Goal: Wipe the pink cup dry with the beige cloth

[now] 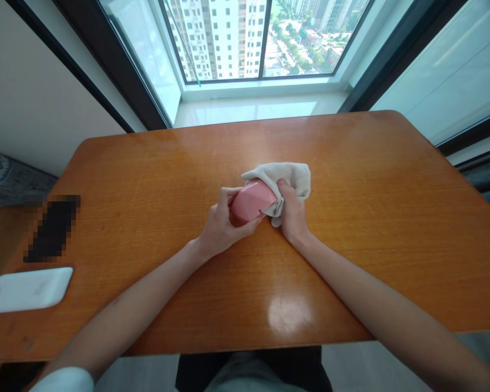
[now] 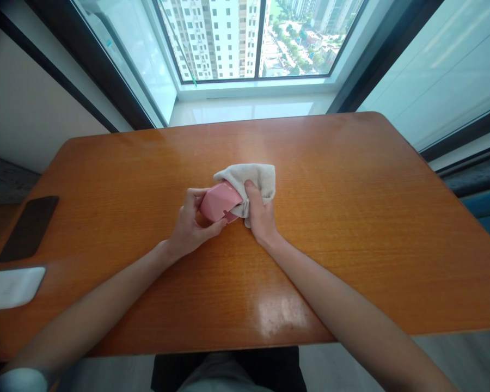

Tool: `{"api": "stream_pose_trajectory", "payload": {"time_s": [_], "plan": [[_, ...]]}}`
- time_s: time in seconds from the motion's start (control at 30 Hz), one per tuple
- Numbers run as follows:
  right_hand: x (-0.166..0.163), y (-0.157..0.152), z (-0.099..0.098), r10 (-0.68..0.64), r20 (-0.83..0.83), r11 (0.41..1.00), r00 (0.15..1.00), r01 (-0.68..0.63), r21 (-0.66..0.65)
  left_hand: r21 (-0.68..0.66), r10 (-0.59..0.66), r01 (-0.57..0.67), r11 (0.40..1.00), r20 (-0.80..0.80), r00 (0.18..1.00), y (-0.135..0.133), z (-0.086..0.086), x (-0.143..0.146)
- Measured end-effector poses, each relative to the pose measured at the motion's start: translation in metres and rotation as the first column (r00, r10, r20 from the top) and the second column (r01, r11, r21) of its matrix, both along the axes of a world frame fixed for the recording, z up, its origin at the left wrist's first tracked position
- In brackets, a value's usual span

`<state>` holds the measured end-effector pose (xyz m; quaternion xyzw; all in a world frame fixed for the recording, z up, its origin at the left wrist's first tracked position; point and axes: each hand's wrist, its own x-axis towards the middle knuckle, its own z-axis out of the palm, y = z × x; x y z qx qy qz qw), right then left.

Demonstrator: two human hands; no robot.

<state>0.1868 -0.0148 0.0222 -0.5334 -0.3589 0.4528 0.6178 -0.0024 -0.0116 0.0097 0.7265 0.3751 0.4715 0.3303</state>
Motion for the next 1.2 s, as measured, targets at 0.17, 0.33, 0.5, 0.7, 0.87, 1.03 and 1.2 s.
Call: {"api": "stream_pose_trajectory", "payload": {"time_s": [0.17,0.33,0.5,0.7,0.87,1.03,1.2], "plan": [[0.0,-0.002,0.002,0.005,0.009,0.999,1.0,-0.004,-0.043,0.047,-0.03,0.029,0.998,0.016,0.999,0.0,0.003,-0.002],[0.001,0.0,0.001,0.018,0.111,0.997,0.994,-0.026,0.068,0.109,0.05,-0.051,0.993,0.005,0.999,-0.001,0.009,-0.004],[0.002,-0.005,-0.014,0.04,0.219,0.991,0.975,-0.067,0.119,0.161,0.074,-0.071,0.984,-0.013,0.997,0.0,0.01,-0.006],[0.004,-0.016,-0.013,-0.024,0.514,0.832,0.858,-0.267,0.486,0.277,0.086,-0.057,0.959,-0.091,0.992,0.001,0.003,-0.008],[0.006,-0.021,0.004,-0.199,0.705,0.653,0.68,-0.444,0.613,0.349,0.034,0.008,0.937,-0.112,0.993,0.002,0.0,-0.009],[0.005,-0.021,0.003,-0.205,0.715,0.656,0.668,-0.449,0.607,0.377,0.027,0.024,0.926,-0.131,0.991,0.004,-0.001,-0.008],[0.002,-0.019,0.007,-0.181,0.679,0.68,0.711,-0.408,0.609,0.347,0.048,0.005,0.938,-0.144,0.988,0.002,0.001,-0.006]]}}
